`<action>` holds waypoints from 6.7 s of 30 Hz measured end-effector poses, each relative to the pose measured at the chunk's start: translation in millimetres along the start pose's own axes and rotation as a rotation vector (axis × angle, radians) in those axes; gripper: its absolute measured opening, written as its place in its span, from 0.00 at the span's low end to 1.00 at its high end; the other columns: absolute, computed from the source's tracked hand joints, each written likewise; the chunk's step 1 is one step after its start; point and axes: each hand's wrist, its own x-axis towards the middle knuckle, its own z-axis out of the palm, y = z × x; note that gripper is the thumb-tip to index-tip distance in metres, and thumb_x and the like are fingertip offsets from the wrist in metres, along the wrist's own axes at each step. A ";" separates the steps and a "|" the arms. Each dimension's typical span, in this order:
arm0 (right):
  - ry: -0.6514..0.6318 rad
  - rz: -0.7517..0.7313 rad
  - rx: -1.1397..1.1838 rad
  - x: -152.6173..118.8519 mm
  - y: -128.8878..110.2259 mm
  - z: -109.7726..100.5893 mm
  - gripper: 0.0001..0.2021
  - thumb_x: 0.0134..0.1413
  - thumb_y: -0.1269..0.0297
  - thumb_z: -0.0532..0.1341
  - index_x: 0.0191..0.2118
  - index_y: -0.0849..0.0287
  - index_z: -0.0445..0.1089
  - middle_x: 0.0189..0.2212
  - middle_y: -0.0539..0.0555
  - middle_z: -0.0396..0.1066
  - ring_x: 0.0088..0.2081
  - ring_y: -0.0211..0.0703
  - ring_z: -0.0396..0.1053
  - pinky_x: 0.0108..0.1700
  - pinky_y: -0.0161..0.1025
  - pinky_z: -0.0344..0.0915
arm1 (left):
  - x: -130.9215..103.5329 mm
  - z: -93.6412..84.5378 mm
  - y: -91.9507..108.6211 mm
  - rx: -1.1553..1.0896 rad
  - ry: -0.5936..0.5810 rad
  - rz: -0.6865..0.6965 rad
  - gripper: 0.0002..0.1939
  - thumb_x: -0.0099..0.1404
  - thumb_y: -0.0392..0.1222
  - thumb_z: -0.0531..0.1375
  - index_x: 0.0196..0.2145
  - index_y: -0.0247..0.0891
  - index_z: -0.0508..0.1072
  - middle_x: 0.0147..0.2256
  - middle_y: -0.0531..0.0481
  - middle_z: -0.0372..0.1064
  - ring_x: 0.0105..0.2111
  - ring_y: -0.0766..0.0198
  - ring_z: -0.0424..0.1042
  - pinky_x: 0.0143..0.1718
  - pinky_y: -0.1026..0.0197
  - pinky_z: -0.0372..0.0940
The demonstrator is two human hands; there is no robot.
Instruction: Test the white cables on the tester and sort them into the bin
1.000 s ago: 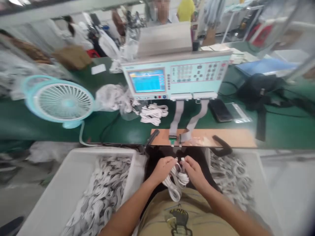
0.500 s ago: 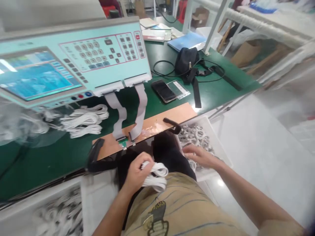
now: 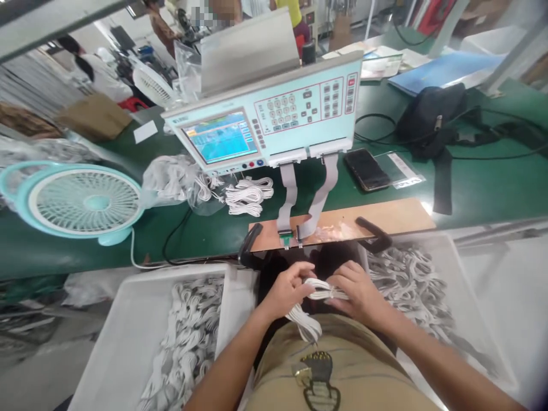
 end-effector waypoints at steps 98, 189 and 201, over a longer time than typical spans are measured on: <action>0.333 0.760 0.930 81.3 -16.8 56.6 0.17 0.41 0.50 0.66 0.25 0.61 0.67 0.17 0.48 0.59 0.19 0.35 0.52 0.21 0.32 0.52 | 25.4 -34.4 -23.7 0.012 0.355 0.128 0.18 0.61 0.49 0.52 0.24 0.33 0.71 0.32 0.48 0.68 0.25 0.69 0.63 0.25 0.67 0.58; -0.089 0.242 0.303 2.6 -22.6 30.0 0.06 0.60 0.64 0.53 0.39 0.59 0.64 0.31 0.52 0.66 0.30 0.40 0.64 0.32 0.35 0.62 | -11.1 33.2 -7.5 -0.504 0.335 -0.011 0.09 0.54 0.37 0.62 0.34 0.35 0.68 0.30 0.52 0.65 0.29 0.70 0.64 0.32 0.67 0.59; -0.106 -0.130 -0.068 5.5 -20.0 43.8 0.11 0.60 0.73 0.47 0.39 0.63 0.67 0.30 0.58 0.65 0.31 0.43 0.63 0.33 0.38 0.63 | -23.7 23.4 -15.0 -0.851 0.370 -0.229 0.16 0.46 0.33 0.66 0.33 0.37 0.68 0.31 0.54 0.61 0.29 0.72 0.63 0.29 0.68 0.58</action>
